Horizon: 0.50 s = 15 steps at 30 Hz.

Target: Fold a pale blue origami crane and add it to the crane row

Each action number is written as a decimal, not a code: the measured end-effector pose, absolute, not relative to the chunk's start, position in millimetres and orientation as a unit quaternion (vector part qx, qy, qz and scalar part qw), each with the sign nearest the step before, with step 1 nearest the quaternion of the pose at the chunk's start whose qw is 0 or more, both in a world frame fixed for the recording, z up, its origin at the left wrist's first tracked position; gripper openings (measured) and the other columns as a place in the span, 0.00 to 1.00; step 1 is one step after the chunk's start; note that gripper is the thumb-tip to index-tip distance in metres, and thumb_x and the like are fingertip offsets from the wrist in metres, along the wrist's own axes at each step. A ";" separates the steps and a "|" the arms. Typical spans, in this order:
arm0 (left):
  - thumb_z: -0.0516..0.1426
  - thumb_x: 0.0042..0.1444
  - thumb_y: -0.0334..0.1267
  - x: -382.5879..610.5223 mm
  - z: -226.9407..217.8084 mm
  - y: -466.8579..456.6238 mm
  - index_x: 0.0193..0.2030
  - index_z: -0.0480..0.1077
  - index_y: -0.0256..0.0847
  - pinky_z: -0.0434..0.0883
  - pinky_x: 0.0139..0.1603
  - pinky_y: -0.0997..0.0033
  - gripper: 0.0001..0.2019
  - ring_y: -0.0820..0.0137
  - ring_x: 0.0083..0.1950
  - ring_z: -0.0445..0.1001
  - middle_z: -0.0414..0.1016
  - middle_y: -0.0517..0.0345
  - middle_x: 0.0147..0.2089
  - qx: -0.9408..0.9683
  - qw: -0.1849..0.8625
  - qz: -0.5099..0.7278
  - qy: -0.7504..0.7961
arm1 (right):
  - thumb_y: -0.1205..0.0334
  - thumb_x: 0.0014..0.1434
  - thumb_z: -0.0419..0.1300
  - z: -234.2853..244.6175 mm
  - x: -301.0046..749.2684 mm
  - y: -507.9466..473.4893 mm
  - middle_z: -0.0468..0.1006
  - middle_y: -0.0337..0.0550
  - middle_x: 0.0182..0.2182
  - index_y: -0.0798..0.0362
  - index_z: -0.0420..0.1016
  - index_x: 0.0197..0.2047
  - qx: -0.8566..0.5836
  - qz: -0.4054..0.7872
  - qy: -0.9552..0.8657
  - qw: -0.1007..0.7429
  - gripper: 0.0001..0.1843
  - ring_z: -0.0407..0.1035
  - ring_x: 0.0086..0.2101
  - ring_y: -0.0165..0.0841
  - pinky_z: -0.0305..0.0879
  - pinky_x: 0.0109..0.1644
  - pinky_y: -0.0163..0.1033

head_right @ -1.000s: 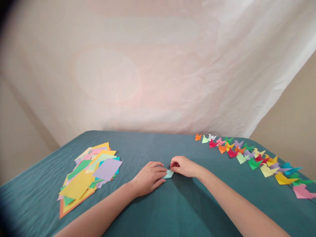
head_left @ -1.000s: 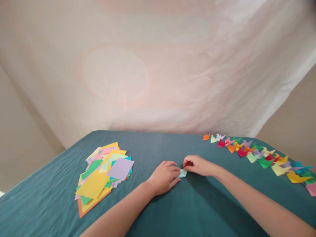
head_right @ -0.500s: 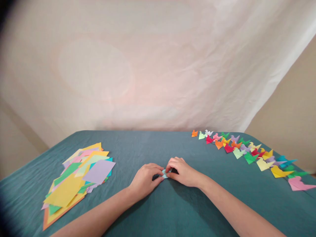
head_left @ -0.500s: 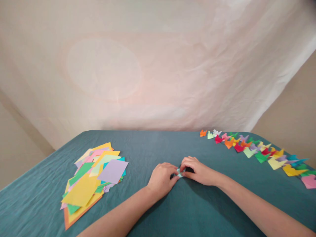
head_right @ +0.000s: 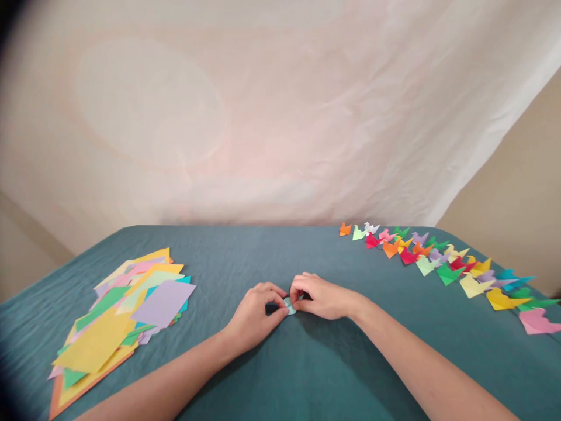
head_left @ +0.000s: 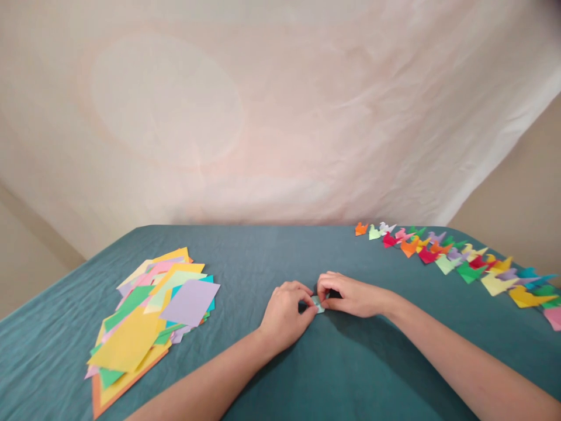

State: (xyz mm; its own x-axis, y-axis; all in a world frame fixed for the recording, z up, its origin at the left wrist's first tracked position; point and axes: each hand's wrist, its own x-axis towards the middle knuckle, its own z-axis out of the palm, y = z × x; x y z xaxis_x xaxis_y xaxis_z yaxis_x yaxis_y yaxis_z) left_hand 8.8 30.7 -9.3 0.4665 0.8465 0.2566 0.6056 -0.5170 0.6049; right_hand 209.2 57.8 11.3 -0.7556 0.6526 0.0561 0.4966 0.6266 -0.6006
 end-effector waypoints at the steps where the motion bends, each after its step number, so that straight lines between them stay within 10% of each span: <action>1: 0.58 0.51 0.35 9.3 -9.7 30.5 0.28 0.73 0.42 0.65 0.47 0.63 0.04 0.66 0.44 0.70 0.74 0.59 0.42 0.827 0.219 0.273 0.440 | 0.66 0.58 0.55 11.1 209.5 57.7 0.71 0.39 0.33 0.52 0.68 0.33 -0.322 0.288 -0.892 0.134 0.03 0.63 0.37 0.32 0.58 0.44 0.39; 15: 0.55 0.53 0.30 9.9 -9.0 27.1 0.30 0.68 0.40 0.64 0.46 0.65 0.03 0.66 0.44 0.68 0.73 0.58 0.41 0.847 0.177 0.269 0.423 | 0.68 0.59 0.53 7.6 204.7 55.2 0.70 0.39 0.31 0.53 0.65 0.32 -0.349 0.264 -0.892 0.109 0.04 0.61 0.36 0.32 0.56 0.42 0.38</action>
